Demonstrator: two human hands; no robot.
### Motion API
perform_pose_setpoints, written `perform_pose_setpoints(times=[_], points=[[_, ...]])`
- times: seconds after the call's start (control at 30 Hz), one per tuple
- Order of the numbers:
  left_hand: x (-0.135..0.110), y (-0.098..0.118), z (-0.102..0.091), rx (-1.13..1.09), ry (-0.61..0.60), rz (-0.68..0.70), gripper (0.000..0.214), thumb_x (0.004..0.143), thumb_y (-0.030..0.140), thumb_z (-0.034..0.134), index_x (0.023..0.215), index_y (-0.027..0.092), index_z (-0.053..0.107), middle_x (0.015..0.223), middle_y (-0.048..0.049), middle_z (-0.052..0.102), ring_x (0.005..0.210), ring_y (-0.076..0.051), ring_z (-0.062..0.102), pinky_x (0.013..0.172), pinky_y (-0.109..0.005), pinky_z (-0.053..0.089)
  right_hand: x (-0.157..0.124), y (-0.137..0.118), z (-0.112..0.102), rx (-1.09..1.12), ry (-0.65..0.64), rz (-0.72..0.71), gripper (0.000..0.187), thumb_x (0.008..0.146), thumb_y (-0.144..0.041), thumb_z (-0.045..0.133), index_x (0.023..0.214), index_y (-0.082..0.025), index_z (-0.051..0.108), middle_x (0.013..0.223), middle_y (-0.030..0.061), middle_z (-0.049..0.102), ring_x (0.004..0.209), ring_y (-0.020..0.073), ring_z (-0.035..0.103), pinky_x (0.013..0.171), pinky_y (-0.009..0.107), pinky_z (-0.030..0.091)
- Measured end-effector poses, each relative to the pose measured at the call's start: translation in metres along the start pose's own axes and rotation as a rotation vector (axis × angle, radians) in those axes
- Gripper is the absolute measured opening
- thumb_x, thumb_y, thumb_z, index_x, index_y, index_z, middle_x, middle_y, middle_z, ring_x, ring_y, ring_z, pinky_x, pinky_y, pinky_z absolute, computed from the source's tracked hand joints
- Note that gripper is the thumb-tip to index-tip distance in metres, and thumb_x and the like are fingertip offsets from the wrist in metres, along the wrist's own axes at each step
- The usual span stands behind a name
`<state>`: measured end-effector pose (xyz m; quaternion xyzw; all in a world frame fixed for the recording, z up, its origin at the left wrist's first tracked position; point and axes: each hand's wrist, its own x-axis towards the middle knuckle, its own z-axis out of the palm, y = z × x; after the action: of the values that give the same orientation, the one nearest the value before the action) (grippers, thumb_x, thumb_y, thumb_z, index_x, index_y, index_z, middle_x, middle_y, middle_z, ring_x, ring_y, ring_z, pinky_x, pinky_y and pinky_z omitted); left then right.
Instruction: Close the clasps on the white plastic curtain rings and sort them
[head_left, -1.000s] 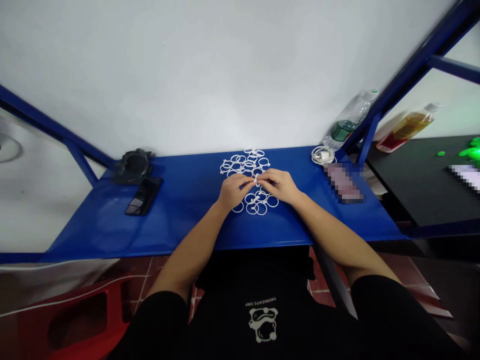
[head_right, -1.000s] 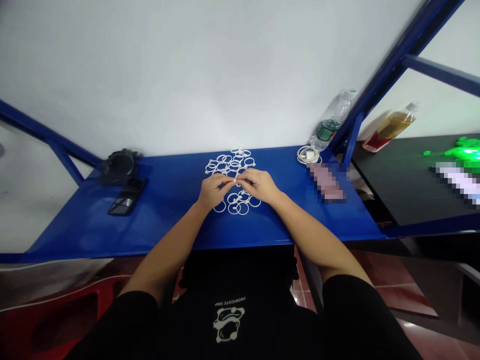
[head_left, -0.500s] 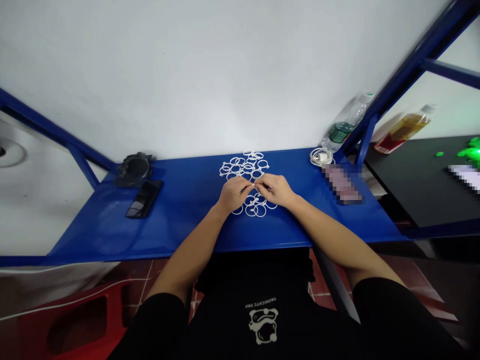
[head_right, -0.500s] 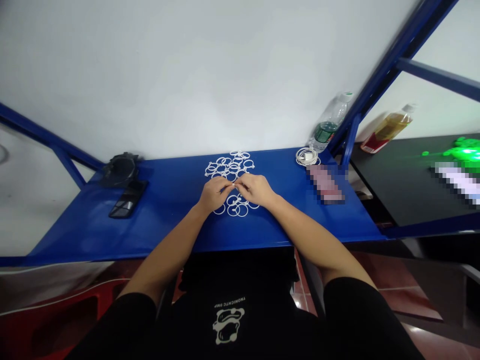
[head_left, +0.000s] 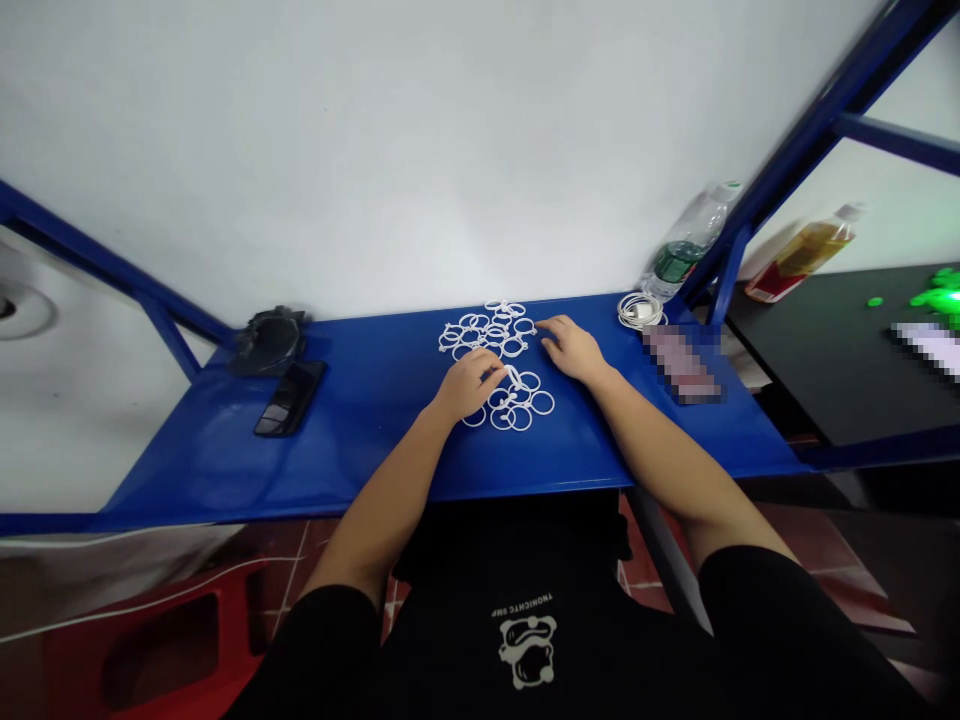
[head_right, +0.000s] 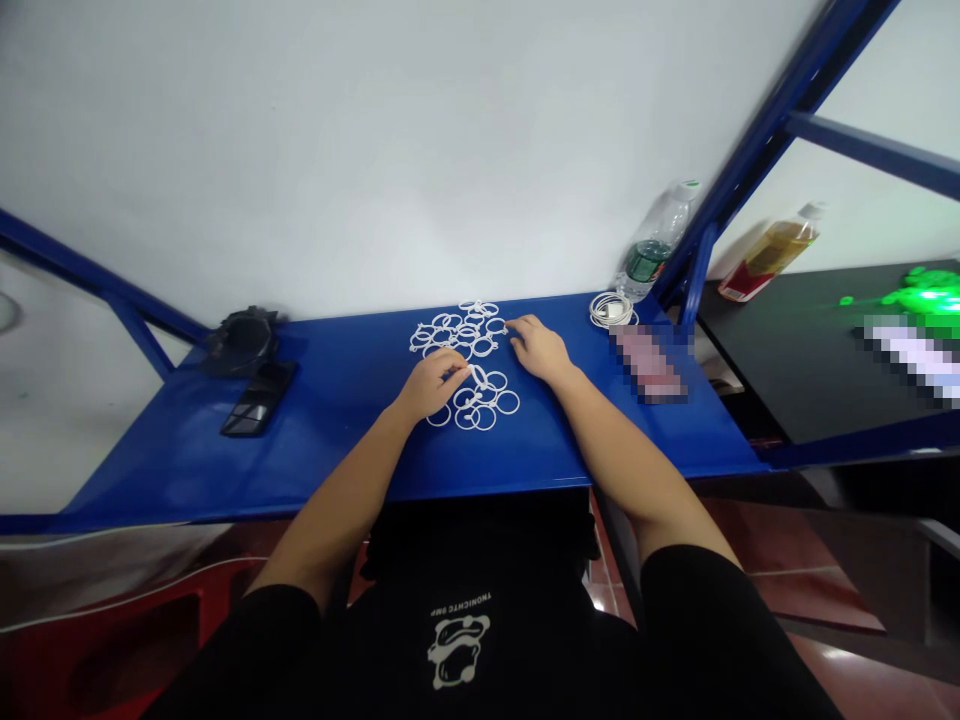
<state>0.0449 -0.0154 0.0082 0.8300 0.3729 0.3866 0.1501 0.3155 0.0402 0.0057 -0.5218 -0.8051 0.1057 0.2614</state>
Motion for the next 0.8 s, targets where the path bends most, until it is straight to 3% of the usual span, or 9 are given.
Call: perform_pose_setpoints(times=[0.1, 0.17, 0.33, 0.47, 0.57, 0.67, 0.73, 0.8], points=[[0.0, 0.0, 0.0, -0.003, -0.017, -0.003, 0.019, 0.105, 0.03, 0.06, 0.092, 0.021, 0.071, 0.099, -0.0066, 0.075, 0.094, -0.02, 0.069, 0.087, -0.037, 0.057, 0.007, 0.005, 0.004, -0.069, -0.149, -0.013, 0.057, 0.1, -0.021, 0.059, 0.157, -0.023, 0.058, 0.168, 0.0111, 0.05, 0.141, 0.0344, 0.06, 0.111, 0.049, 0.057], [0.0, 0.001, 0.0, -0.022, -0.069, -0.01, 0.018, 0.104, 0.028, 0.061, 0.09, 0.021, 0.071, 0.097, -0.0057, 0.075, 0.09, -0.019, 0.069, 0.085, -0.037, 0.057, 0.01, 0.003, 0.006, -0.103, -0.205, -0.03, 0.057, 0.1, -0.022, 0.059, 0.157, -0.024, 0.058, 0.172, 0.0093, 0.045, 0.143, 0.0353, 0.06, 0.114, 0.051, 0.055], [-0.003, 0.005, -0.001, -0.101, -0.234, 0.013, 0.013, 0.094, 0.027, 0.069, 0.083, 0.022, 0.071, 0.092, -0.0041, 0.075, 0.085, -0.018, 0.07, 0.081, -0.035, 0.057, 0.009, -0.002, 0.005, -0.128, -0.146, 0.044, 0.041, 0.103, -0.022, 0.056, 0.141, -0.023, 0.071, 0.147, 0.0111, 0.068, 0.128, 0.0303, 0.068, 0.107, 0.042, 0.057], [-0.003, 0.005, -0.003, -0.088, -0.222, 0.023, 0.021, 0.095, 0.035, 0.072, 0.079, 0.022, 0.07, 0.088, -0.0036, 0.075, 0.082, -0.018, 0.07, 0.079, -0.035, 0.056, 0.005, 0.0, 0.003, -0.107, -0.083, 0.111, 0.03, 0.103, -0.023, 0.056, 0.122, -0.022, 0.079, 0.124, 0.0135, 0.073, 0.107, 0.0285, 0.072, 0.092, 0.037, 0.058], [-0.002, 0.002, -0.001, -0.009, -0.153, -0.019, 0.021, 0.098, 0.036, 0.07, 0.081, 0.022, 0.073, 0.084, -0.0026, 0.074, 0.078, -0.018, 0.069, 0.075, -0.034, 0.055, 0.003, -0.003, 0.003, 0.034, 0.027, 0.077, 0.029, 0.099, -0.021, 0.06, 0.123, -0.021, 0.078, 0.112, 0.0117, 0.076, 0.099, 0.0266, 0.071, 0.09, 0.038, 0.057], [-0.002, 0.0, 0.002, 0.014, -0.081, -0.04, 0.015, 0.101, 0.032, 0.068, 0.099, 0.022, 0.078, 0.089, -0.0031, 0.076, 0.076, -0.017, 0.069, 0.075, -0.035, 0.056, -0.003, -0.019, 0.006, 0.316, 0.146, 0.036, 0.027, 0.097, -0.027, 0.066, 0.121, -0.02, 0.077, 0.104, 0.0081, 0.078, 0.081, 0.02, 0.066, 0.08, 0.035, 0.056], [-0.002, -0.001, 0.003, 0.011, -0.022, -0.027, 0.018, 0.102, 0.031, 0.066, 0.111, 0.023, 0.079, 0.094, -0.0044, 0.078, 0.079, -0.018, 0.07, 0.078, -0.036, 0.057, -0.009, -0.036, 0.009, 0.532, 0.129, 0.023, 0.03, 0.097, -0.036, 0.07, 0.121, -0.019, 0.077, 0.101, 0.0063, 0.078, 0.068, 0.0149, 0.06, 0.068, 0.031, 0.052], [-0.002, -0.001, 0.003, 0.018, 0.04, -0.002, 0.018, 0.104, 0.032, 0.066, 0.111, 0.023, 0.079, 0.095, -0.0056, 0.079, 0.084, -0.02, 0.072, 0.082, -0.036, 0.058, -0.015, -0.052, 0.011, 0.663, 0.057, -0.03, 0.03, 0.095, -0.04, 0.073, 0.118, -0.02, 0.078, 0.094, 0.0041, 0.077, 0.061, 0.0121, 0.054, 0.061, 0.028, 0.047]])
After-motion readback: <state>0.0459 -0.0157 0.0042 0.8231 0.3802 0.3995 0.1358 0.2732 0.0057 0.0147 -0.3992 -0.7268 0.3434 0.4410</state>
